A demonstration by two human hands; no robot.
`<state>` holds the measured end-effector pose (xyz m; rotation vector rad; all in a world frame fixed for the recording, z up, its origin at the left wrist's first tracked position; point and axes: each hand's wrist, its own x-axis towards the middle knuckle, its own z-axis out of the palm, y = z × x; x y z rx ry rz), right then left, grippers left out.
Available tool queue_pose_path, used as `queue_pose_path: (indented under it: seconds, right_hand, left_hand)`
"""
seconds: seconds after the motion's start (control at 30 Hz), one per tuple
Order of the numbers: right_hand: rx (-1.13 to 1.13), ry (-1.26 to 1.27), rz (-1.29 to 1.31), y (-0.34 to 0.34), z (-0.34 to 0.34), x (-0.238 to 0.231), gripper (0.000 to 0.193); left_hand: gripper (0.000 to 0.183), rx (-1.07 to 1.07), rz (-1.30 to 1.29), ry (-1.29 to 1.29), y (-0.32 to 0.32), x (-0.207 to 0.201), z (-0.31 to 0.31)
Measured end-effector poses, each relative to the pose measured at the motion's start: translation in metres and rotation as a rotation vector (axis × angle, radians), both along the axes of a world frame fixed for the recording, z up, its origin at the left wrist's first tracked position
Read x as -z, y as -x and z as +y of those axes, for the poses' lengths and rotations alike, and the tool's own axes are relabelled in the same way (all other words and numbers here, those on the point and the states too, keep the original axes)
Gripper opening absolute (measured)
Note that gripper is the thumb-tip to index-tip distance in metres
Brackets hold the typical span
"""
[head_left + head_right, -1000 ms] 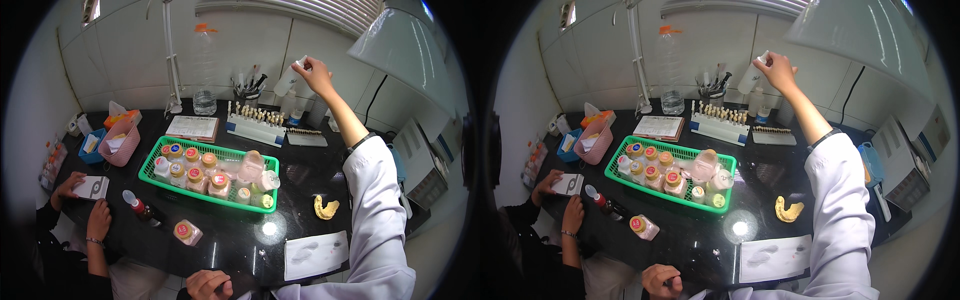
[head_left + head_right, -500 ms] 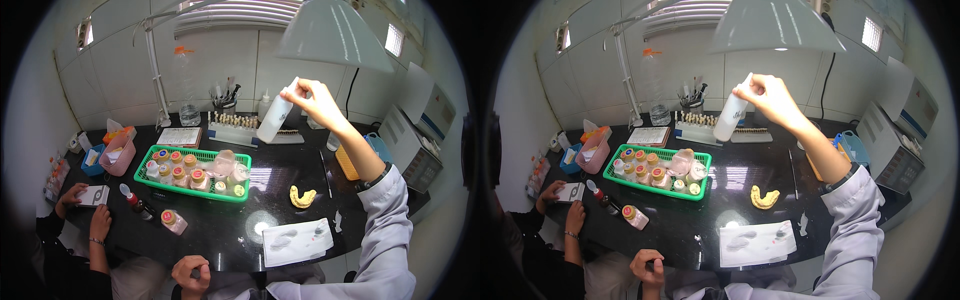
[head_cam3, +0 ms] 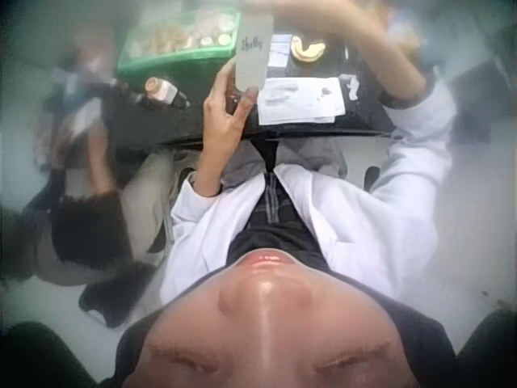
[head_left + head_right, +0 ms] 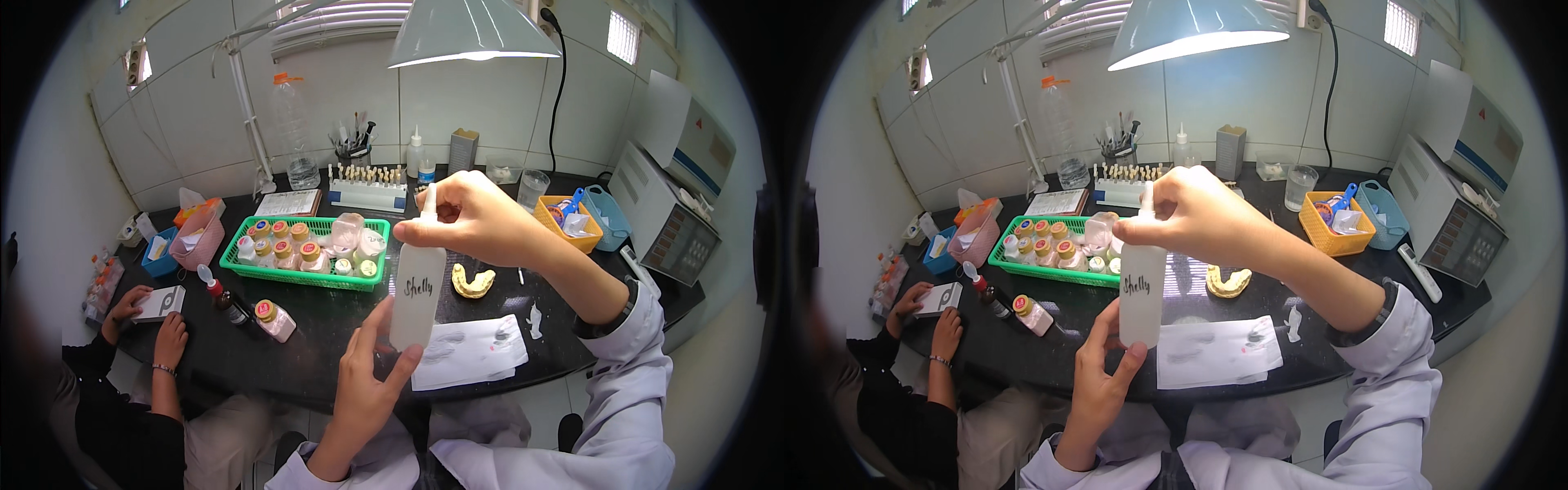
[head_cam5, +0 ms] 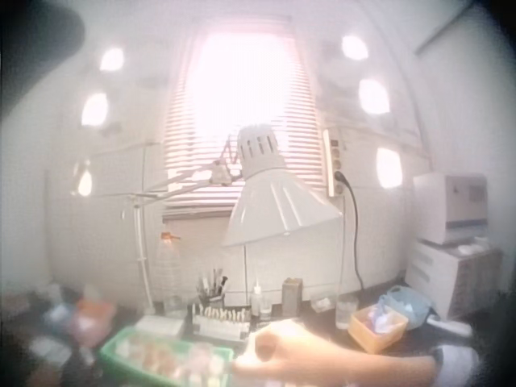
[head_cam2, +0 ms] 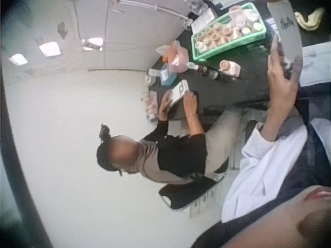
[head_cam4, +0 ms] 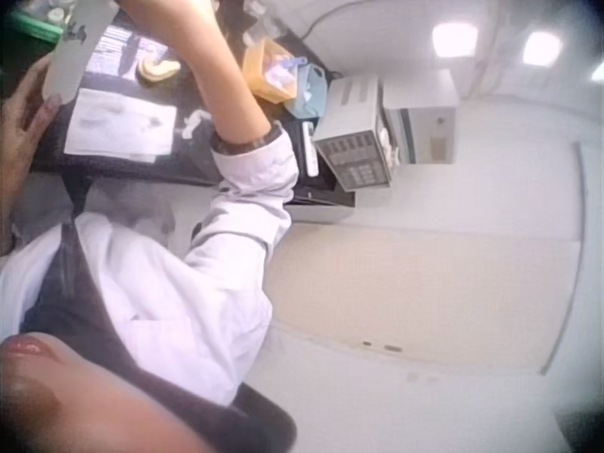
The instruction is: The person mixes a white powder with a liquid on a paper surface using a brush. They repeatedly add liquid from a squeeze bottle and powder from a jar, stirring the mixture into a paste. The person also wipes the brush on a tissue and handles a dental mold nearby.
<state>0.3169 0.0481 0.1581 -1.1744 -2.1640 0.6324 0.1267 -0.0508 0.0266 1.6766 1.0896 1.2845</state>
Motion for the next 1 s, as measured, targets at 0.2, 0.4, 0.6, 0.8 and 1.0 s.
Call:
queue_pose_path:
  seconds: [0.2, 0.4, 0.6, 0.8, 1.0]
  right_hand:
    - [-0.022, 0.047, -0.03, 0.001, -0.016, 0.008, 0.048]
    - [-0.073, 0.094, 0.069, 0.003, -0.028, 0.004, 0.051]
    - [-0.185, 0.081, 0.082, -0.005, -0.022, 0.016, 0.049]
    - [-0.244, 0.172, 0.104, -0.001, -0.035, 0.025, 0.047]
    - [-0.259, 0.256, 0.187, -0.002, -0.035, 0.029, 0.044]
  left_hand:
    - [0.041, 0.21, -0.295, 0.178, -0.003, -0.007, -0.017]
    - [0.045, 0.179, -0.316, 0.17, -0.004, -0.012, -0.025]
    - [0.041, 0.168, -0.317, 0.161, -0.002, -0.011, -0.025]
    - [0.045, 0.168, -0.315, 0.162, -0.006, -0.009, -0.025]
    - [0.045, 0.175, -0.303, 0.166, -0.007, -0.009, -0.025]
